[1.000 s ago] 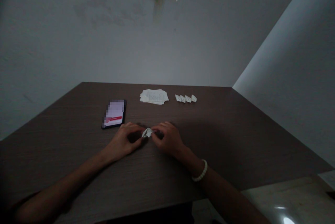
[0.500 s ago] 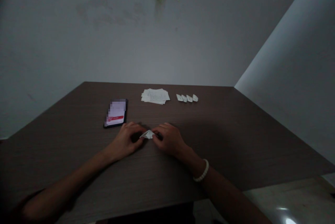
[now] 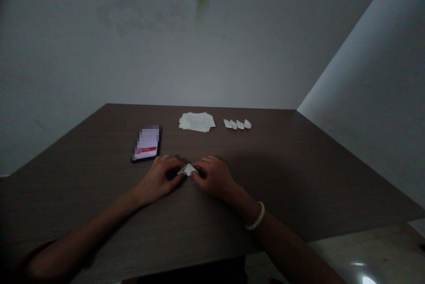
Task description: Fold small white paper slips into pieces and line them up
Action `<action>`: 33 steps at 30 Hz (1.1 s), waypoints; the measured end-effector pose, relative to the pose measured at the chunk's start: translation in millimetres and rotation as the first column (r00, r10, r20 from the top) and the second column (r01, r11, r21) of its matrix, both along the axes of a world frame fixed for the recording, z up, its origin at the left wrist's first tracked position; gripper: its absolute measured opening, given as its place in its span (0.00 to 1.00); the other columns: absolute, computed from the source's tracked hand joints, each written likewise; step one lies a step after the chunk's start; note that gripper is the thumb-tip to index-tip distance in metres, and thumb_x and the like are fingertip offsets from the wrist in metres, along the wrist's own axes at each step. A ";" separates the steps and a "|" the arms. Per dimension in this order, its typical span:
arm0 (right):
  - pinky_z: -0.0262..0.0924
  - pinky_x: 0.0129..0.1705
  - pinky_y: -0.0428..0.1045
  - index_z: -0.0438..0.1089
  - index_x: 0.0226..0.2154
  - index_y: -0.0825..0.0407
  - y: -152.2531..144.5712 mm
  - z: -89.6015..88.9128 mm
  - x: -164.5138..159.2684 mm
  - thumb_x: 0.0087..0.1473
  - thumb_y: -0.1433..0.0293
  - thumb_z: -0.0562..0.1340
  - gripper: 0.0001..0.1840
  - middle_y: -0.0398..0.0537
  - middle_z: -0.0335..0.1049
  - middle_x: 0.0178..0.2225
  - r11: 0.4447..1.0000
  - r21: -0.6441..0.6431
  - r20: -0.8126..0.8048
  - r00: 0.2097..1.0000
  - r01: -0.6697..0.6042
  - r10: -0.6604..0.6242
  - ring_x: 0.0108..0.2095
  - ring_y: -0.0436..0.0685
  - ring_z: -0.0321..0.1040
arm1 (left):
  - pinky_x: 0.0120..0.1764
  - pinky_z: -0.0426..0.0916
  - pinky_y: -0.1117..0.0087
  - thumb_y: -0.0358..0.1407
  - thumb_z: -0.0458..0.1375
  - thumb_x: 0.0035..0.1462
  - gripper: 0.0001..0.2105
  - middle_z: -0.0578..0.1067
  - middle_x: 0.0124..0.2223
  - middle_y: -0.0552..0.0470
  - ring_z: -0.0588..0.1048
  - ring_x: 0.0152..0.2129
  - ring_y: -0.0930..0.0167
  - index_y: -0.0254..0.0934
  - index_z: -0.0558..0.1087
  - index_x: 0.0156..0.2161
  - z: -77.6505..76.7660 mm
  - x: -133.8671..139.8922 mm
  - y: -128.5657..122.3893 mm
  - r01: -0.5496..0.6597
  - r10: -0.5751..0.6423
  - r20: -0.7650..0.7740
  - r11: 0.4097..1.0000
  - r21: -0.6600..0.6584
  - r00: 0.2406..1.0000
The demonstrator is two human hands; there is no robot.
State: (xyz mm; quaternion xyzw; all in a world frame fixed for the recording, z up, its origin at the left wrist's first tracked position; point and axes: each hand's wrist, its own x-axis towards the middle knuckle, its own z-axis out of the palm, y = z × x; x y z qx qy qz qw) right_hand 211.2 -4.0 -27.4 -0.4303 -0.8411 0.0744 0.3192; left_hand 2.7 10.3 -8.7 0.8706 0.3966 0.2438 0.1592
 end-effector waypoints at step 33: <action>0.56 0.35 0.47 0.71 0.29 0.52 10.3 -7.2 -1.5 0.54 0.72 0.62 0.03 0.45 0.72 0.29 0.984 0.169 0.209 0.978 -0.049 0.013 0.32 0.53 0.64 | 0.39 0.58 0.62 0.31 0.54 0.59 0.08 0.73 0.33 0.49 0.68 0.36 0.64 0.37 0.76 0.34 -6.0 -2.6 7.1 0.150 -0.115 -0.182 0.969 0.194 0.977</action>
